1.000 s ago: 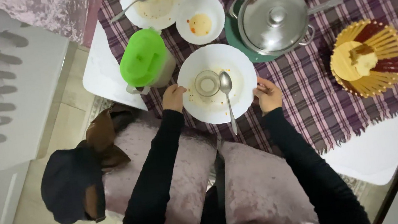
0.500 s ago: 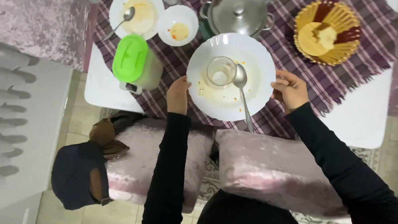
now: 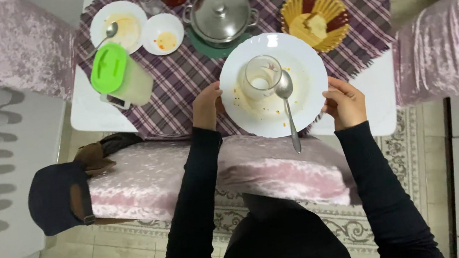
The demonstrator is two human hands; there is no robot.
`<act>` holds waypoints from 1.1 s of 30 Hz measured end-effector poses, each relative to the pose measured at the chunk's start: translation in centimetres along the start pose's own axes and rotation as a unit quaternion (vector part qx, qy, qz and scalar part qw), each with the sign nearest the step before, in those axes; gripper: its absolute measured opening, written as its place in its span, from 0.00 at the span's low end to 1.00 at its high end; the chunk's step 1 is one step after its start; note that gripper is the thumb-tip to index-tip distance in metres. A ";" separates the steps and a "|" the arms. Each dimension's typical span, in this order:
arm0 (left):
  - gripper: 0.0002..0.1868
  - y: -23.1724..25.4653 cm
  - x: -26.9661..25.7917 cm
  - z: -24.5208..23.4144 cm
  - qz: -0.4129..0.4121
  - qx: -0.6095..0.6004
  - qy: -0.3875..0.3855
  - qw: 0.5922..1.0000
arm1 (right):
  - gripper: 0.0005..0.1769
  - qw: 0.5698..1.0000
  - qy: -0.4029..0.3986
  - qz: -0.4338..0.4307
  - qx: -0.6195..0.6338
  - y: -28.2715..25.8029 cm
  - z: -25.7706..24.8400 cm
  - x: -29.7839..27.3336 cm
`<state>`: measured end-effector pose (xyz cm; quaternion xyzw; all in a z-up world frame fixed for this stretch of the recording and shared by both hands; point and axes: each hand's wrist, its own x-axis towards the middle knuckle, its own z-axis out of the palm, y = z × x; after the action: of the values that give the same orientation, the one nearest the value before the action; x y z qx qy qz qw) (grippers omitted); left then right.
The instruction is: The person clears used dishes, glasses, and a serving tray from a dining table and places them on a nearby kitchen counter. They handle plates with cutlery, empty glasses, a small container, and a large food tray, moving each item one at a time.
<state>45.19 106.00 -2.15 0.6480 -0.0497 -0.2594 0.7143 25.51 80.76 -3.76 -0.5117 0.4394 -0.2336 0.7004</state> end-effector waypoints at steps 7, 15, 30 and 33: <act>0.28 -1.3 0.2 5.8 -0.125 -0.055 -0.007 0.991 | 0.21 0.999 0.042 -0.024 0.019 0.9 -8.3 -0.4; 0.24 -1.8 -2.4 13.4 -0.094 -0.017 -0.099 0.991 | 0.21 0.991 0.110 -0.041 0.064 3.3 -16.7 -0.1; 0.20 -11.4 -1.5 30.5 -0.114 0.025 -0.191 0.975 | 0.21 0.968 0.202 -0.039 0.146 1.4 -33.2 -0.7; 0.21 -14.0 -2.2 35.2 -0.116 0.023 -0.190 0.975 | 0.20 0.963 0.207 -0.046 0.166 2.4 -39.3 0.6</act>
<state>24.67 74.88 -9.44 0.6045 -0.1155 -0.4575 0.6417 -8.04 61.12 -9.71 -0.3481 0.5058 -0.4361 0.6579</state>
